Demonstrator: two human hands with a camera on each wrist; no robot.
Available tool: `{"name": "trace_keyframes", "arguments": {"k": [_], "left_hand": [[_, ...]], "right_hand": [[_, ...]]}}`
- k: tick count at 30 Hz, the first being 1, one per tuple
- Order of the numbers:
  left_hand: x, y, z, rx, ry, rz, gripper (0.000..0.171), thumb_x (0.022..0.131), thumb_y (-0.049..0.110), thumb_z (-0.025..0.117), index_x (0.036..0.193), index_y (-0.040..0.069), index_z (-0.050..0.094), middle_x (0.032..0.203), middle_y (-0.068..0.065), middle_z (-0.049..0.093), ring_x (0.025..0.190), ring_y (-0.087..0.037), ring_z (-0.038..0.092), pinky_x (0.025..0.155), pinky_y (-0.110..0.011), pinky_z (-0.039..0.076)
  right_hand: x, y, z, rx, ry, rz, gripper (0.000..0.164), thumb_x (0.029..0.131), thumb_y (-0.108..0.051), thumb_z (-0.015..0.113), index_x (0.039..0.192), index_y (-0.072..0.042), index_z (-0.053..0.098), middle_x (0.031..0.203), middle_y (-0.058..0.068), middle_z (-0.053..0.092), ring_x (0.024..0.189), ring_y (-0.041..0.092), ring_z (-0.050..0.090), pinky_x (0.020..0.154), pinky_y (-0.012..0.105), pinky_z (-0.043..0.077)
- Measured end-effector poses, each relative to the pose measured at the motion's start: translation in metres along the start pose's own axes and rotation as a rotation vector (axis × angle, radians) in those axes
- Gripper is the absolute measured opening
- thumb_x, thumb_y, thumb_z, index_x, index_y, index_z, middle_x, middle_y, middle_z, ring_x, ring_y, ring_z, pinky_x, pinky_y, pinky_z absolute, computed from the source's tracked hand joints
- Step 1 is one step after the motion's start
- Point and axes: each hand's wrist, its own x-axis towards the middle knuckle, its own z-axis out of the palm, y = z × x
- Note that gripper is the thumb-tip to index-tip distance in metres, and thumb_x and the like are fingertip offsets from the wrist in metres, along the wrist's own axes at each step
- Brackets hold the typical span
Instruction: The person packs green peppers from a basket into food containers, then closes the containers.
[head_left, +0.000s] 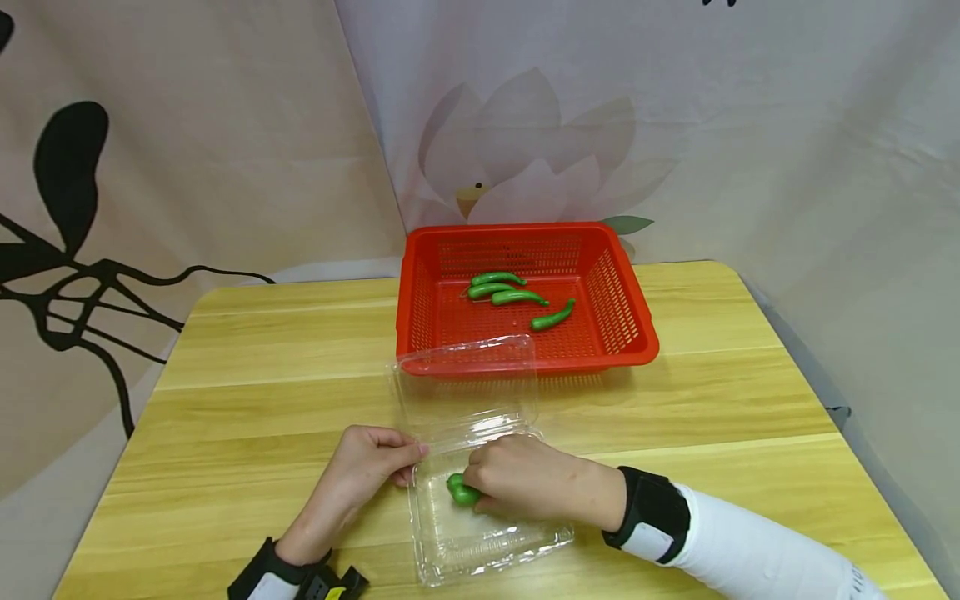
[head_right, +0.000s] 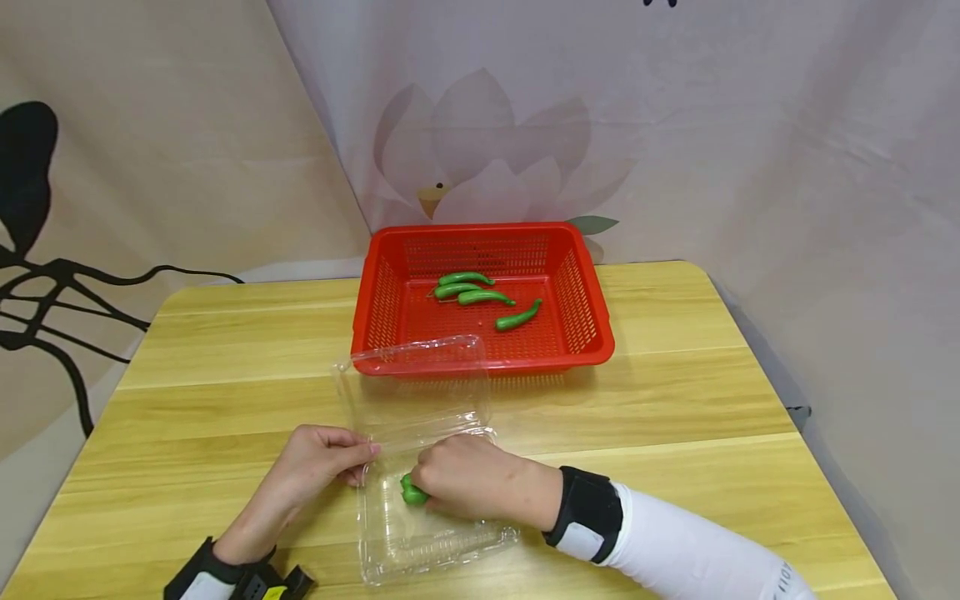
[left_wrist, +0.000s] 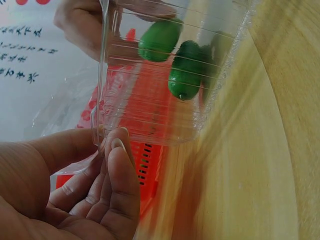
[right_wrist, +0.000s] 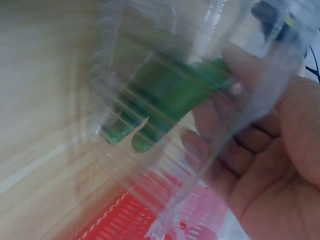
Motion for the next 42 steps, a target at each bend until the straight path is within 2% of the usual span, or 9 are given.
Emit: {"name": "trace_keyframes", "arguments": {"k": [4,11,23,32,39,42], "left_hand": [[0.001,0.0,0.0,0.001,0.003,0.001,0.016,0.089,0.005,0.082,0.091,-0.009,0.077,0.071,-0.008,0.069,0.06,-0.015,0.061,0.057,-0.026,0.055],[0.001,0.0,0.0,0.011,0.004,0.001,0.016,0.09,0.006,0.082,0.091,-0.009,0.077,0.07,-0.008,0.068,0.061,-0.015,0.062,0.058,-0.027,0.056],[0.0,0.0,0.0,0.031,0.004,0.002,0.018,0.09,0.01,0.083,0.092,-0.008,0.078,0.07,-0.008,0.068,0.061,-0.016,0.061,0.058,-0.027,0.056],[0.0,-0.001,-0.001,0.021,-0.003,-0.002,0.018,0.09,0.009,0.083,0.093,-0.008,0.077,0.07,-0.008,0.068,0.061,-0.016,0.062,0.058,-0.027,0.056],[0.0,-0.001,0.0,0.019,0.001,0.001,0.018,0.09,0.008,0.082,0.092,-0.009,0.077,0.069,-0.008,0.067,0.061,-0.016,0.061,0.058,-0.027,0.055],[0.0,-0.001,0.0,0.021,0.001,0.004,0.018,0.09,0.008,0.082,0.093,-0.009,0.077,0.069,-0.008,0.067,0.061,-0.016,0.061,0.058,-0.027,0.056]], "right_hand": [[0.001,0.001,0.003,-0.014,-0.011,0.005,0.026,0.09,-0.028,0.085,0.079,-0.02,0.063,0.073,-0.012,0.054,0.064,0.002,0.047,0.063,0.023,0.048],[0.002,0.001,0.009,-0.026,-0.02,-0.004,0.02,0.089,-0.03,0.086,0.082,-0.02,0.07,0.075,-0.013,0.059,0.065,0.001,0.053,0.064,0.018,0.05],[0.001,0.003,0.009,-0.083,0.004,-0.023,0.02,0.09,-0.031,0.085,0.082,-0.02,0.07,0.073,-0.013,0.059,0.067,0.003,0.057,0.066,0.023,0.052],[-0.006,0.007,-0.014,0.035,0.132,-0.047,0.024,0.096,-0.029,0.078,0.078,-0.02,0.065,0.07,-0.014,0.052,0.064,0.0,0.047,0.062,0.019,0.045],[-0.015,0.017,-0.041,0.037,0.352,-0.148,0.021,0.097,-0.025,0.079,0.082,-0.017,0.067,0.076,-0.011,0.059,0.07,0.003,0.053,0.065,0.017,0.048],[-0.018,0.022,-0.053,0.034,0.406,-0.138,0.017,0.096,-0.024,0.079,0.086,-0.015,0.069,0.079,-0.009,0.062,0.072,0.004,0.057,0.066,0.017,0.05]]}}
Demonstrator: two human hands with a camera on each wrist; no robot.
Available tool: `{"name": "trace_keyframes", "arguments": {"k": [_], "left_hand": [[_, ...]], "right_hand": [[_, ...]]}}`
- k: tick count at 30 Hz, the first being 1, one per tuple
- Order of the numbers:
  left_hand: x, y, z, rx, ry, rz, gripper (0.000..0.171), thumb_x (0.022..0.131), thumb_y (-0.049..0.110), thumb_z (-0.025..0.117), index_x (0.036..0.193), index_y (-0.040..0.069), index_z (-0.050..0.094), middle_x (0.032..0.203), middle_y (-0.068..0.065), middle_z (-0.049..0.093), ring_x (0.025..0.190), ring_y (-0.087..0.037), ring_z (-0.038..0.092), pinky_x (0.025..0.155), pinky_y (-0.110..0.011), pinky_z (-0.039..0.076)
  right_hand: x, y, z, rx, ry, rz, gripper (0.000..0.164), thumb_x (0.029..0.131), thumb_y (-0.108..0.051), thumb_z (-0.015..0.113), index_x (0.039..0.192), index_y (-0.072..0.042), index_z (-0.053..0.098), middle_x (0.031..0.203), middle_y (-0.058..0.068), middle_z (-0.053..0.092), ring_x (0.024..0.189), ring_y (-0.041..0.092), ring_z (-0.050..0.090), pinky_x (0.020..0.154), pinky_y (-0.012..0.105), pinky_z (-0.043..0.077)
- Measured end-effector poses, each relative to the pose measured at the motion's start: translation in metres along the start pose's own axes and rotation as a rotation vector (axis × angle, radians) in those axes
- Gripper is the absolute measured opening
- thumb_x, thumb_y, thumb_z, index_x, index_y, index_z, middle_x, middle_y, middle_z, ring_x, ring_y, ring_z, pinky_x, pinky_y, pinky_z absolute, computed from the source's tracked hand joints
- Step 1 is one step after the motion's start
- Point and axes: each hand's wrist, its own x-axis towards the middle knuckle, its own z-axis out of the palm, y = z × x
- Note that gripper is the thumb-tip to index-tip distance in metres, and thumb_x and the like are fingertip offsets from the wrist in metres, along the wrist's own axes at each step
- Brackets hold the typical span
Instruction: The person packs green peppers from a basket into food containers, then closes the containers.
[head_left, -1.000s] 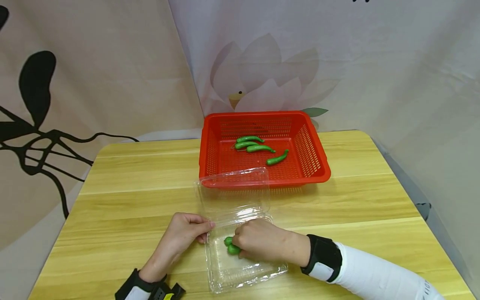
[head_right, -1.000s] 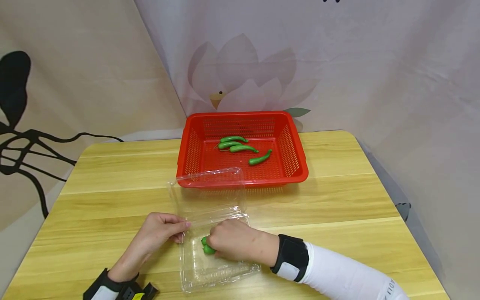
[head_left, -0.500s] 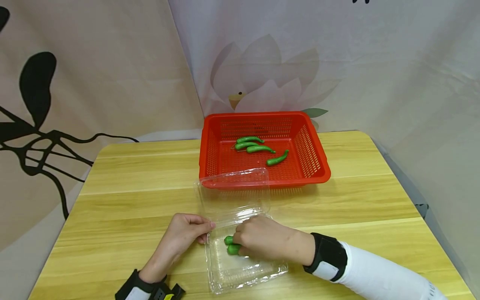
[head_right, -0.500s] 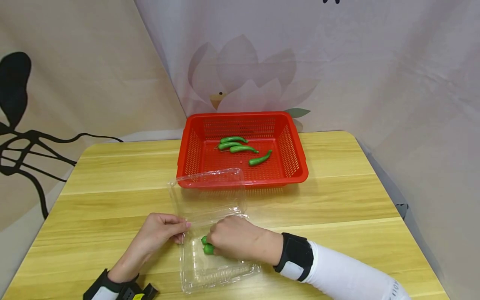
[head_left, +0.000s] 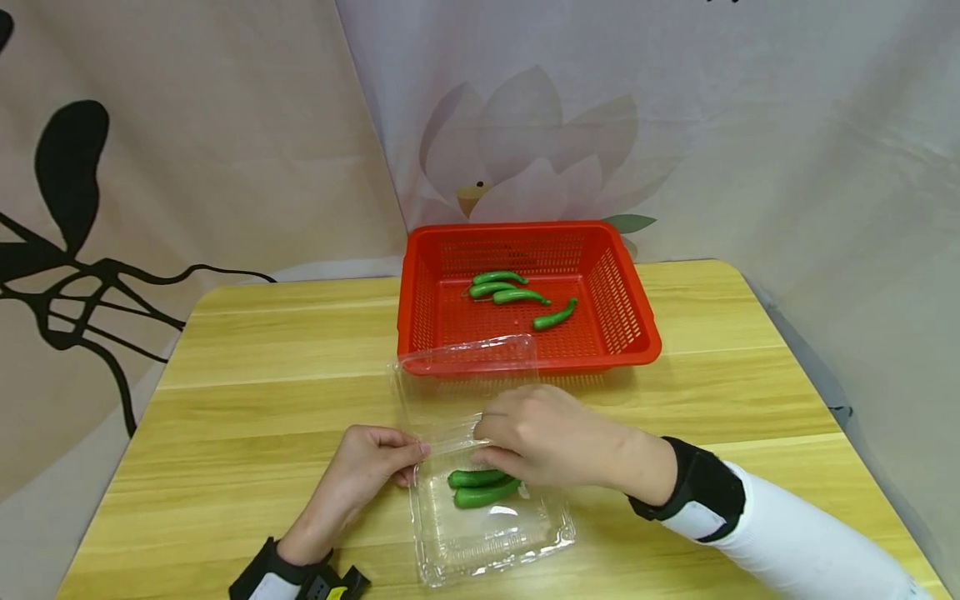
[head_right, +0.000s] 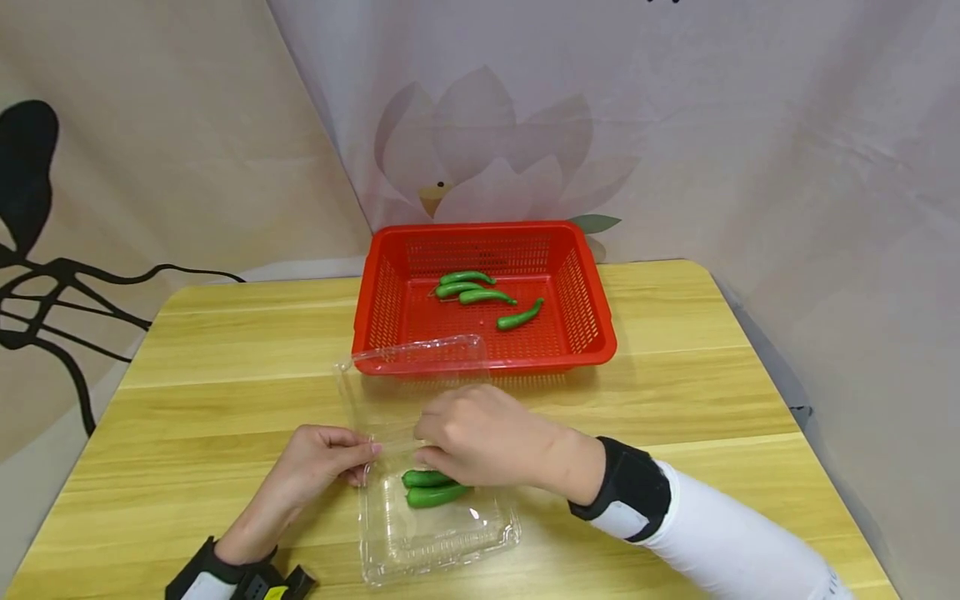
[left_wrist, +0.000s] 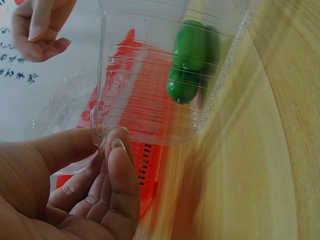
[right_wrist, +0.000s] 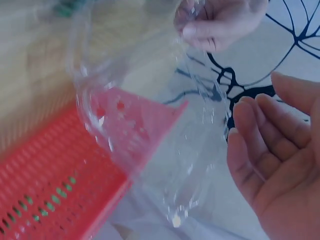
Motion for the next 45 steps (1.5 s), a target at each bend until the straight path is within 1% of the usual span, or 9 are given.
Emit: {"name": "trace_keyframes", "arguments": {"k": [6,11,17,21,26,34,37,42,45], "left_hand": [[0.0,0.0,0.0,0.001,0.005,-0.007,0.017,0.09,0.007,0.083,0.093,-0.008,0.078,0.069,-0.008,0.068,0.061,-0.016,0.061,0.059,-0.027,0.056],[0.0,0.001,0.0,0.006,0.003,-0.007,0.017,0.09,0.008,0.083,0.094,-0.008,0.078,0.07,-0.008,0.068,0.061,-0.017,0.062,0.058,-0.028,0.056],[0.001,0.001,0.0,-0.006,-0.002,-0.004,0.019,0.09,0.008,0.082,0.093,-0.01,0.077,0.069,-0.008,0.068,0.061,-0.016,0.062,0.058,-0.027,0.056],[0.0,0.001,0.0,-0.006,-0.004,0.003,0.019,0.09,0.008,0.083,0.093,-0.01,0.077,0.069,-0.008,0.068,0.06,-0.016,0.061,0.057,-0.027,0.055],[0.0,0.001,0.0,0.005,-0.002,0.002,0.019,0.09,0.009,0.083,0.092,-0.009,0.077,0.068,-0.008,0.068,0.06,-0.016,0.061,0.057,-0.027,0.055],[0.0,0.0,0.0,0.005,-0.003,0.002,0.019,0.09,0.009,0.083,0.092,-0.009,0.078,0.069,-0.01,0.069,0.06,-0.016,0.061,0.057,-0.027,0.055],[0.0,-0.001,0.0,0.002,-0.003,0.0,0.019,0.091,0.009,0.082,0.092,-0.009,0.078,0.069,-0.009,0.069,0.06,-0.016,0.061,0.057,-0.027,0.055],[0.0,-0.001,0.0,-0.006,-0.008,0.002,0.019,0.091,0.009,0.082,0.092,-0.01,0.077,0.069,-0.009,0.068,0.06,-0.016,0.061,0.057,-0.027,0.055],[-0.001,-0.001,0.001,-0.004,-0.008,0.002,0.019,0.091,0.009,0.082,0.092,-0.009,0.077,0.069,-0.009,0.068,0.06,-0.016,0.061,0.057,-0.027,0.055]], "right_hand": [[0.002,0.01,-0.02,0.003,0.069,0.043,0.012,0.092,-0.019,0.083,0.097,-0.012,0.075,0.091,-0.004,0.07,0.084,0.011,0.065,0.077,0.026,0.057],[0.003,0.022,-0.035,0.021,0.128,0.09,0.016,0.091,-0.019,0.083,0.103,-0.011,0.075,0.102,-0.002,0.073,0.097,0.014,0.069,0.084,0.03,0.059],[0.003,0.04,-0.048,0.036,0.237,0.132,0.022,0.089,-0.016,0.084,0.107,-0.005,0.074,0.108,0.004,0.073,0.102,0.02,0.069,0.082,0.036,0.06],[0.003,0.054,-0.054,0.034,0.249,0.189,0.026,0.089,-0.016,0.083,0.11,-0.003,0.074,0.113,0.008,0.072,0.109,0.024,0.068,0.089,0.04,0.059],[0.002,0.073,-0.061,0.03,0.213,0.298,0.029,0.091,-0.016,0.082,0.114,-0.001,0.072,0.118,0.01,0.072,0.116,0.027,0.065,0.101,0.045,0.054],[0.005,0.098,-0.067,0.037,0.054,0.525,0.033,0.098,-0.027,0.077,0.122,-0.005,0.071,0.127,0.007,0.069,0.125,0.027,0.06,0.108,0.048,0.048],[0.006,0.107,-0.066,0.027,0.002,0.568,0.036,0.098,-0.03,0.076,0.123,-0.004,0.071,0.127,0.009,0.069,0.124,0.028,0.06,0.107,0.048,0.048],[0.009,0.124,-0.064,0.015,-0.057,0.617,0.037,0.098,-0.031,0.076,0.123,-0.004,0.071,0.122,0.009,0.071,0.116,0.028,0.064,0.1,0.046,0.053],[0.011,0.134,-0.064,0.012,-0.113,0.654,0.04,0.097,-0.032,0.076,0.125,-0.004,0.071,0.124,0.01,0.07,0.116,0.029,0.064,0.1,0.047,0.053]]}}
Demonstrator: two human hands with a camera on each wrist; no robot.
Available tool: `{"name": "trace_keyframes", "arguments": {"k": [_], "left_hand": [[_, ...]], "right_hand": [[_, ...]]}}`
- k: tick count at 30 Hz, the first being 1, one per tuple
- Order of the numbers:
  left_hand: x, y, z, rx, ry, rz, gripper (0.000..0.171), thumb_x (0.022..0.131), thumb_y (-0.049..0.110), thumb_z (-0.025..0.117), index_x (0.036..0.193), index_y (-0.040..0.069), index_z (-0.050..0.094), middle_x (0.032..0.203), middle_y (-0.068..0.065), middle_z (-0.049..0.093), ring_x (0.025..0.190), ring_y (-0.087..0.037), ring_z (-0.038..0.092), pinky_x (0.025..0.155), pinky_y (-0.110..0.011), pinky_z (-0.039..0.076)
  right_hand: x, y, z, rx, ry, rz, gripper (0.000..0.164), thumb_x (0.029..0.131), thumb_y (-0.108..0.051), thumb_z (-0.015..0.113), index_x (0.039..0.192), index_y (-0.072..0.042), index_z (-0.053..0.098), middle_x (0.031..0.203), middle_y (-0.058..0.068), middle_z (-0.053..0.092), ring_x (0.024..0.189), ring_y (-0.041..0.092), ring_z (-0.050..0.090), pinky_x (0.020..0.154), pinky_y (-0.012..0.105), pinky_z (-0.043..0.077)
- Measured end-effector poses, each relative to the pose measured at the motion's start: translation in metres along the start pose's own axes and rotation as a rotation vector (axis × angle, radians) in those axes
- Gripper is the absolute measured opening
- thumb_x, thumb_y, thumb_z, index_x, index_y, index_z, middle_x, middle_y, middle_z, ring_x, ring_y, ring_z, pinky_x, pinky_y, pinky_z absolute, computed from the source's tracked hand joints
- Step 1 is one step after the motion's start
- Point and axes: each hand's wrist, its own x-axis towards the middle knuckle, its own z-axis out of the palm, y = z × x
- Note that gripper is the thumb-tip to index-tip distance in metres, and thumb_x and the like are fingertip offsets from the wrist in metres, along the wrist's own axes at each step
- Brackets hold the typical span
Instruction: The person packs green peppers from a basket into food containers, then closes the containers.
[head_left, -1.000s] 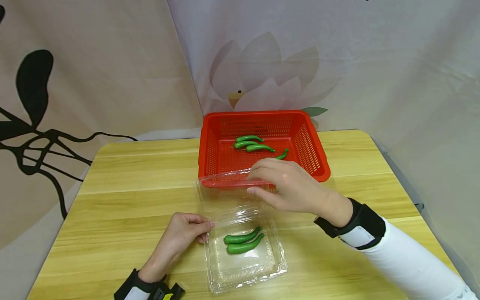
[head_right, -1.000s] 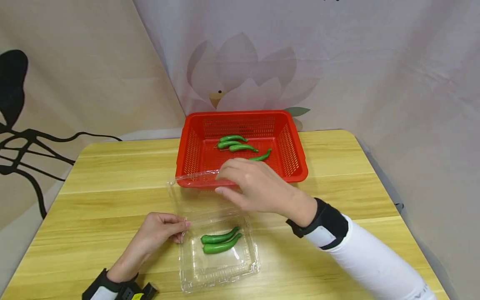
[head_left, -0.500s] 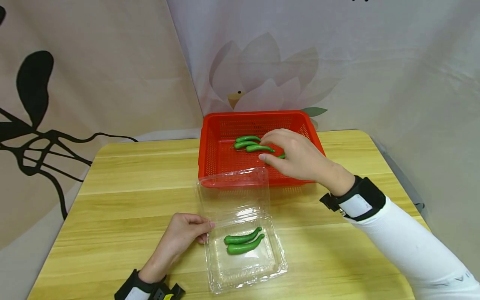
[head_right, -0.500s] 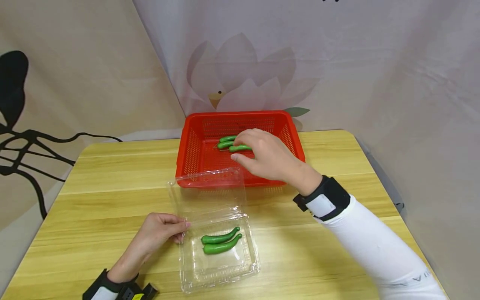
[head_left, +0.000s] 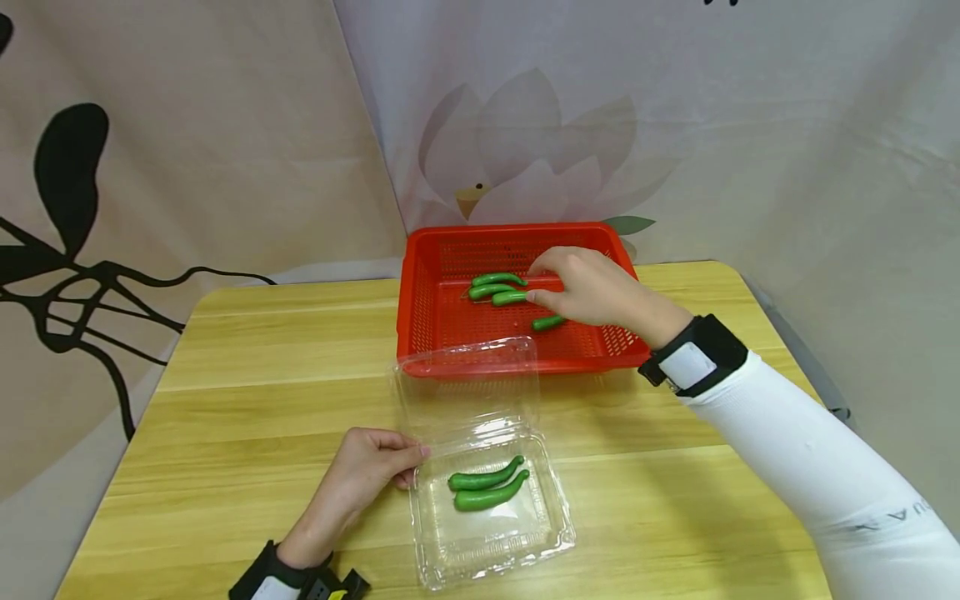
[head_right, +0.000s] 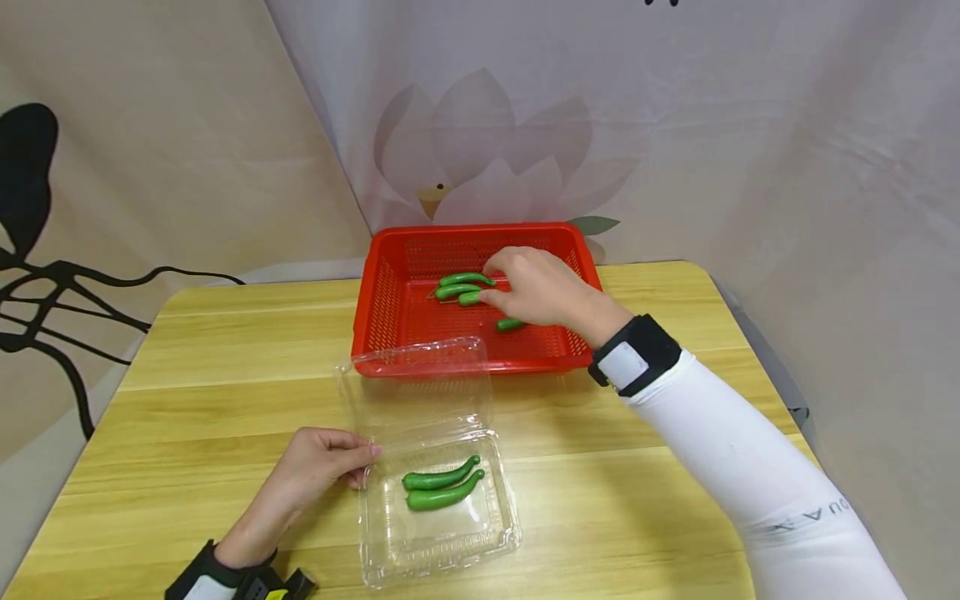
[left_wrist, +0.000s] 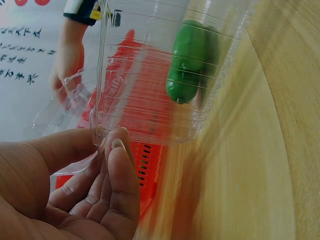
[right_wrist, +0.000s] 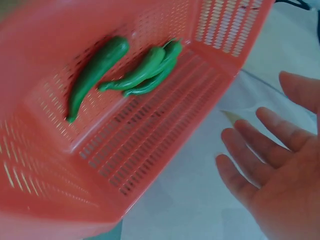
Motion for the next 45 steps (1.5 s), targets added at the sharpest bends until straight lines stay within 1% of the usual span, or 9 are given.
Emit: {"name": "trace_keyframes", "arguments": {"k": [7,12,16,19,24,26,32,40,45], "left_hand": [[0.001,0.0,0.002,0.028,0.017,-0.003,0.017,0.09,0.009,0.083,0.09,-0.007,0.078,0.068,-0.008,0.067,0.06,-0.016,0.061,0.057,-0.027,0.054],[0.002,0.0,0.002,0.033,0.022,-0.007,0.016,0.09,0.008,0.082,0.09,-0.008,0.078,0.069,-0.008,0.068,0.059,-0.016,0.061,0.056,-0.027,0.055],[0.002,-0.001,0.0,0.016,0.016,-0.004,0.016,0.09,0.006,0.082,0.091,-0.01,0.077,0.071,-0.011,0.07,0.059,-0.016,0.062,0.057,-0.028,0.056],[0.001,0.0,0.0,0.0,0.01,-0.001,0.017,0.09,0.005,0.081,0.091,-0.011,0.077,0.072,-0.012,0.07,0.059,-0.016,0.062,0.057,-0.027,0.056],[0.001,0.001,0.001,0.0,0.01,0.001,0.018,0.09,0.007,0.082,0.091,-0.01,0.077,0.069,-0.008,0.068,0.06,-0.015,0.06,0.057,-0.026,0.054],[0.001,0.001,0.001,0.004,0.012,0.002,0.018,0.09,0.008,0.082,0.091,-0.01,0.077,0.069,-0.008,0.068,0.06,-0.016,0.06,0.057,-0.027,0.054],[0.001,0.001,0.002,0.02,0.01,0.002,0.018,0.091,0.009,0.082,0.091,-0.008,0.077,0.069,-0.008,0.067,0.061,-0.016,0.061,0.057,-0.028,0.055],[0.002,0.001,0.003,0.023,0.011,0.004,0.017,0.09,0.008,0.083,0.09,-0.008,0.078,0.068,-0.007,0.067,0.06,-0.015,0.06,0.057,-0.027,0.054],[0.001,0.001,0.003,0.02,0.012,0.001,0.016,0.091,0.007,0.082,0.091,-0.008,0.077,0.07,-0.008,0.068,0.06,-0.016,0.061,0.057,-0.027,0.055]], "right_hand": [[0.015,0.013,0.001,-0.069,-0.14,0.06,0.047,0.097,-0.033,0.076,0.133,-0.002,0.068,0.135,0.014,0.066,0.127,0.032,0.059,0.108,0.05,0.049],[0.027,0.02,0.009,-0.139,-0.248,0.081,0.047,0.095,-0.027,0.079,0.133,-0.001,0.069,0.132,0.015,0.069,0.122,0.033,0.063,0.106,0.05,0.05],[0.038,0.025,0.014,-0.231,-0.343,0.082,0.048,0.093,-0.024,0.08,0.134,-0.001,0.068,0.13,0.016,0.07,0.116,0.033,0.066,0.104,0.05,0.052],[0.042,0.028,0.017,-0.298,-0.365,0.066,0.044,0.092,-0.021,0.082,0.13,-0.001,0.071,0.122,0.016,0.072,0.108,0.032,0.066,0.1,0.048,0.054],[0.048,0.029,0.028,-0.39,-0.425,0.04,0.027,0.089,-0.019,0.085,0.108,-0.004,0.073,0.091,0.008,0.069,0.085,0.026,0.06,0.085,0.042,0.056],[0.049,0.029,0.032,-0.412,-0.452,0.022,0.023,0.089,-0.019,0.085,0.102,-0.005,0.072,0.086,0.007,0.067,0.082,0.025,0.057,0.081,0.04,0.055],[0.05,0.031,0.038,-0.423,-0.479,0.002,0.017,0.09,-0.018,0.085,0.093,-0.007,0.072,0.078,0.006,0.064,0.078,0.025,0.055,0.076,0.037,0.051],[0.051,0.035,0.043,-0.449,-0.502,0.028,0.02,0.086,-0.016,0.088,0.09,-0.008,0.07,0.079,0.005,0.065,0.079,0.025,0.056,0.08,0.039,0.053],[0.051,0.036,0.05,-0.456,-0.52,0.017,0.021,0.086,-0.017,0.089,0.097,-0.007,0.074,0.081,0.005,0.066,0.08,0.025,0.057,0.081,0.039,0.054]]}}
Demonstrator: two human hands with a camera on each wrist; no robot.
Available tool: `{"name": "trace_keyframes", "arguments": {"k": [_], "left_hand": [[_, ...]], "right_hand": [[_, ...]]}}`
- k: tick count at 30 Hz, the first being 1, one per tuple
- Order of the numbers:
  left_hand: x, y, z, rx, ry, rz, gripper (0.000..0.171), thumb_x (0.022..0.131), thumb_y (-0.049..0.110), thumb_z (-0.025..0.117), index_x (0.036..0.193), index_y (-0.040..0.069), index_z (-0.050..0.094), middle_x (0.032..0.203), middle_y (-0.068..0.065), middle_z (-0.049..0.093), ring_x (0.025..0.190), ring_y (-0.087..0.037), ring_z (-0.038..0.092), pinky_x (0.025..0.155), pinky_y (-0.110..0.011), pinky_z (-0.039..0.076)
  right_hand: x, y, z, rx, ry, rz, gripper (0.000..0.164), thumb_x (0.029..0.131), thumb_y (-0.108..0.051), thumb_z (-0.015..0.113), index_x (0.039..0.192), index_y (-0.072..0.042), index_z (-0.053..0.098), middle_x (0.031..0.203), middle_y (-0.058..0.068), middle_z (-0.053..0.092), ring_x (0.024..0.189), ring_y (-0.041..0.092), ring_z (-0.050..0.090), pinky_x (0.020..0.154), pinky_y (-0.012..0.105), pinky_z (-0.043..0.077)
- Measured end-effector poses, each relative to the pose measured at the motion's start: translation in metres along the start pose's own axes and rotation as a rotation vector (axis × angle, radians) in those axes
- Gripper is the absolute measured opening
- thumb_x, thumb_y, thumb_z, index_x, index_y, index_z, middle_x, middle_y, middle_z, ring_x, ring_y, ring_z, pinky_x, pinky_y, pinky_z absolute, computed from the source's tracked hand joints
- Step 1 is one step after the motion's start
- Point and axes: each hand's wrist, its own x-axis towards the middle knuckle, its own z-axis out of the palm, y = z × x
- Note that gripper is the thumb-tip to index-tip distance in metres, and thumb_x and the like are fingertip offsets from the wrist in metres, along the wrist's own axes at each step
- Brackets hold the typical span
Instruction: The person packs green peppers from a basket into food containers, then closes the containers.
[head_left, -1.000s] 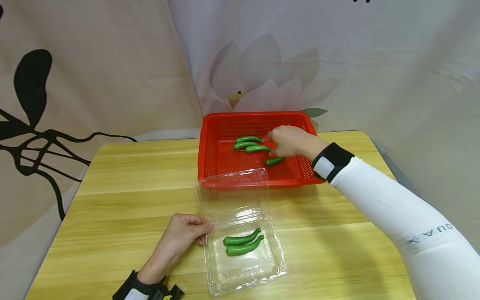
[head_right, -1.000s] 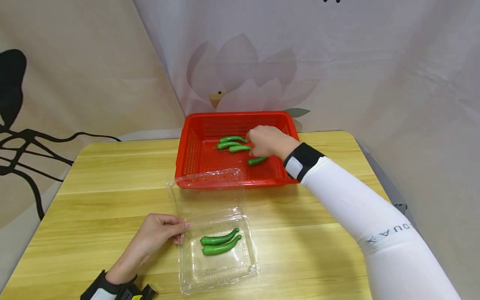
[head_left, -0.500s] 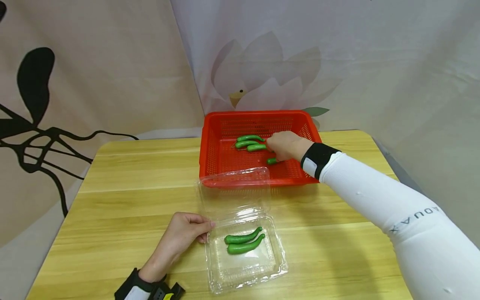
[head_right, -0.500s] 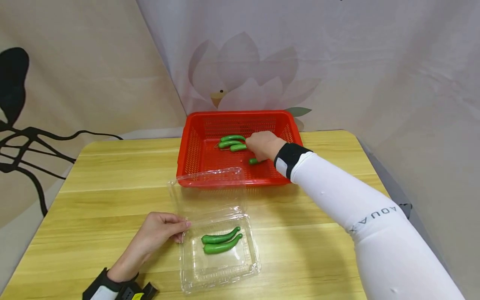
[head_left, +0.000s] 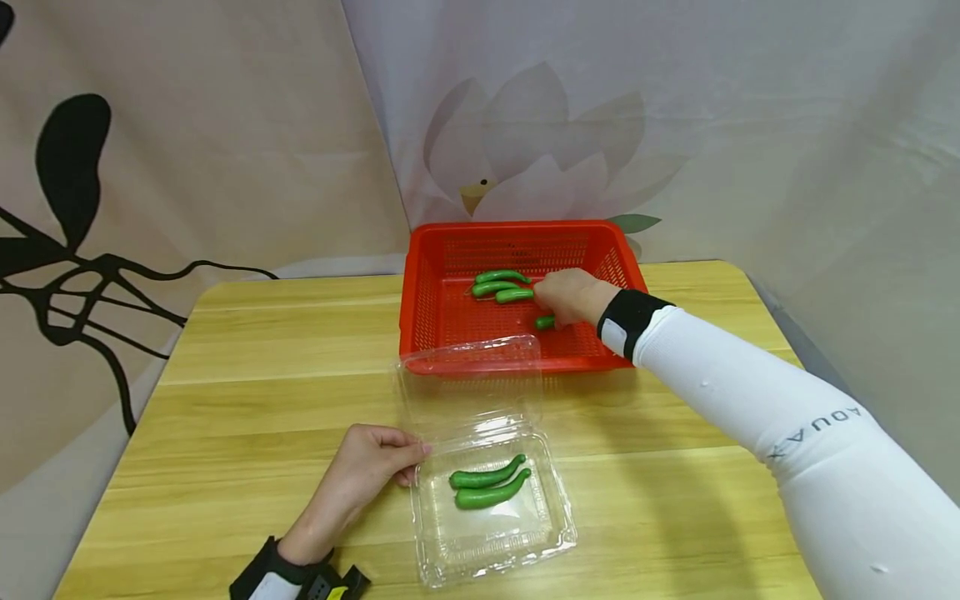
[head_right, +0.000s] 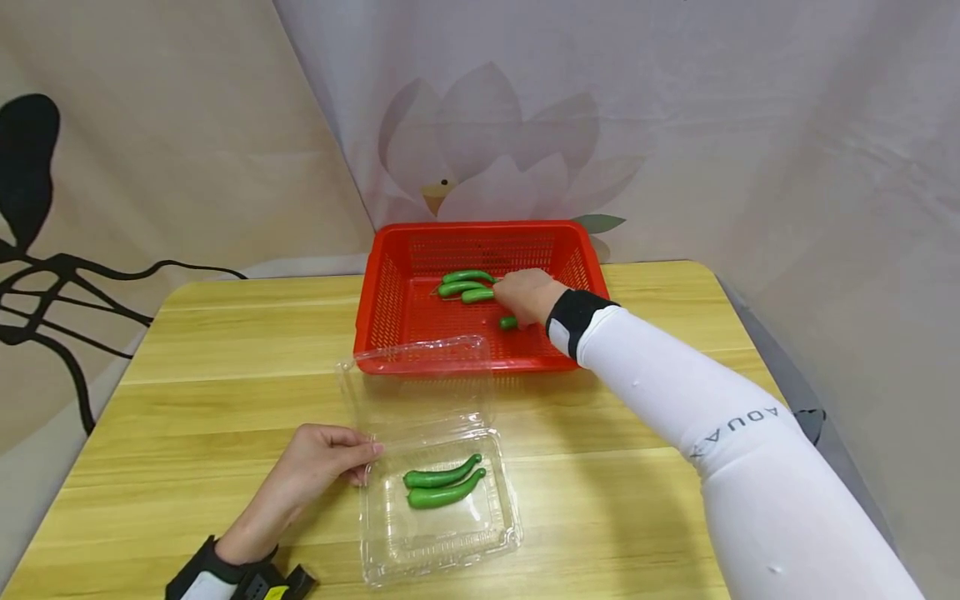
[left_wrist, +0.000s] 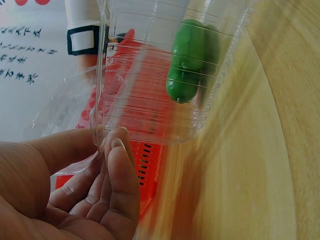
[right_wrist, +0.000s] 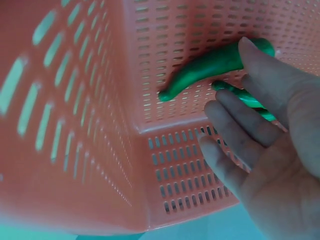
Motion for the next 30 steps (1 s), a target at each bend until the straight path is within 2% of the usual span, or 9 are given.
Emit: {"name": "trace_keyframes", "arguments": {"k": [6,21,30], "left_hand": [[0.0,-0.001,0.0,0.004,0.006,-0.004,0.015,0.09,0.006,0.082,0.09,-0.008,0.078,0.069,-0.008,0.068,0.06,-0.016,0.06,0.057,-0.027,0.054],[0.001,-0.003,0.0,0.001,0.01,-0.006,0.014,0.09,0.005,0.082,0.09,-0.008,0.078,0.069,-0.009,0.068,0.059,-0.015,0.061,0.056,-0.027,0.055],[0.001,-0.002,0.0,0.0,0.004,-0.006,0.015,0.09,0.006,0.082,0.09,-0.008,0.078,0.07,-0.009,0.069,0.06,-0.016,0.061,0.057,-0.027,0.055]], "right_hand": [[0.001,-0.001,0.003,0.003,0.008,-0.001,0.021,0.086,-0.015,0.089,0.099,-0.006,0.075,0.082,0.006,0.066,0.081,0.026,0.057,0.083,0.039,0.054],[0.012,-0.001,0.011,-0.043,-0.016,-0.008,0.02,0.088,-0.014,0.086,0.088,-0.009,0.067,0.081,0.005,0.061,0.08,0.024,0.054,0.08,0.039,0.053],[0.007,-0.003,0.009,-0.045,0.009,-0.014,0.016,0.091,-0.012,0.083,0.089,-0.008,0.067,0.085,0.007,0.064,0.08,0.024,0.056,0.08,0.04,0.055]]}}
